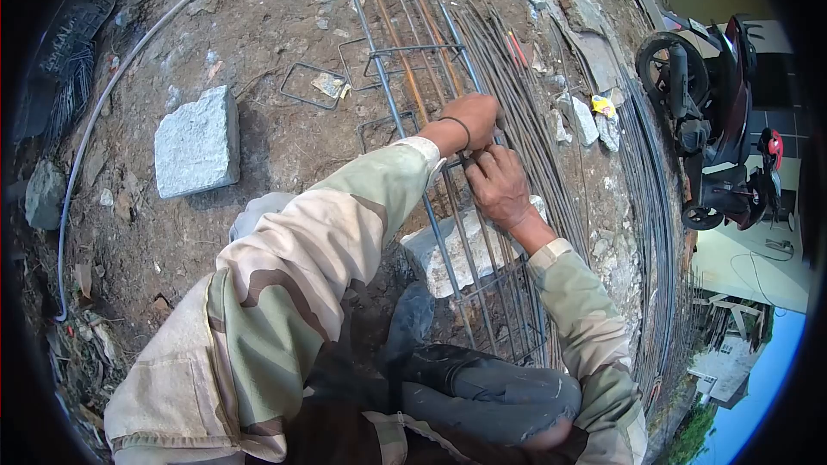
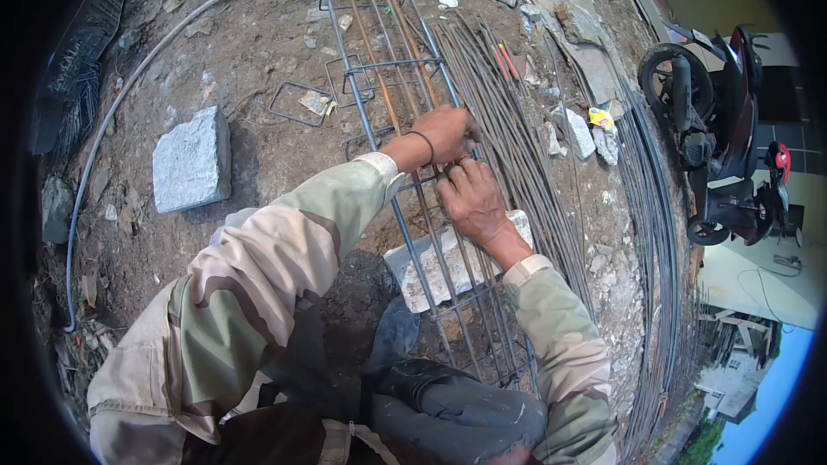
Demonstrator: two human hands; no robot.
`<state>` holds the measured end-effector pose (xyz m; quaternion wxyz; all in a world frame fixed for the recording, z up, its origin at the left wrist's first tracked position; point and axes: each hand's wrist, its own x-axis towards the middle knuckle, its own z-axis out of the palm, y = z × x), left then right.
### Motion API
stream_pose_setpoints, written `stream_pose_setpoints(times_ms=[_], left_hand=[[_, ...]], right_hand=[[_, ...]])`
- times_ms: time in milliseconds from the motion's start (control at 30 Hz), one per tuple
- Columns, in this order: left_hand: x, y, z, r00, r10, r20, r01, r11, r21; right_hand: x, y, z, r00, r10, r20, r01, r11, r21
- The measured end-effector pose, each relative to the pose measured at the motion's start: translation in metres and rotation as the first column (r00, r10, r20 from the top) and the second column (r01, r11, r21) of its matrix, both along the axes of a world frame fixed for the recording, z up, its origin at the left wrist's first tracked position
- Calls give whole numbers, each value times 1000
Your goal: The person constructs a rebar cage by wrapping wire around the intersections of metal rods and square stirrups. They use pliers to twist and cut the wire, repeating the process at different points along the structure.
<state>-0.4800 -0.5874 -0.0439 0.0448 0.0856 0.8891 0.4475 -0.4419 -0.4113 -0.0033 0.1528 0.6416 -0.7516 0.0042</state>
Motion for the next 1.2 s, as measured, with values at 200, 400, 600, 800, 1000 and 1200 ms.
stream_pose_setpoints(times_ms=[200,400,600,800,1000,1200], left_hand=[[13,-38,52,920,391,-7,-382,902,202],[34,-67,78,879,474,54,-466,828,311],[43,-78,86,764,610,209,-627,626,463],[26,-84,57,728,458,509,-683,423,596],[39,-72,21,664,339,667,-742,414,528],[118,-38,56,478,-61,876,-810,354,467]], right_hand=[[4,-8,-1,986,-155,67,143,978,155],[12,-25,-2,876,-448,177,408,885,223],[-8,-53,3,554,-758,343,656,652,380],[-32,-71,13,-544,-598,588,619,186,763],[-9,-45,51,-441,-553,707,716,258,648],[114,99,110,-305,-488,818,889,160,428]])
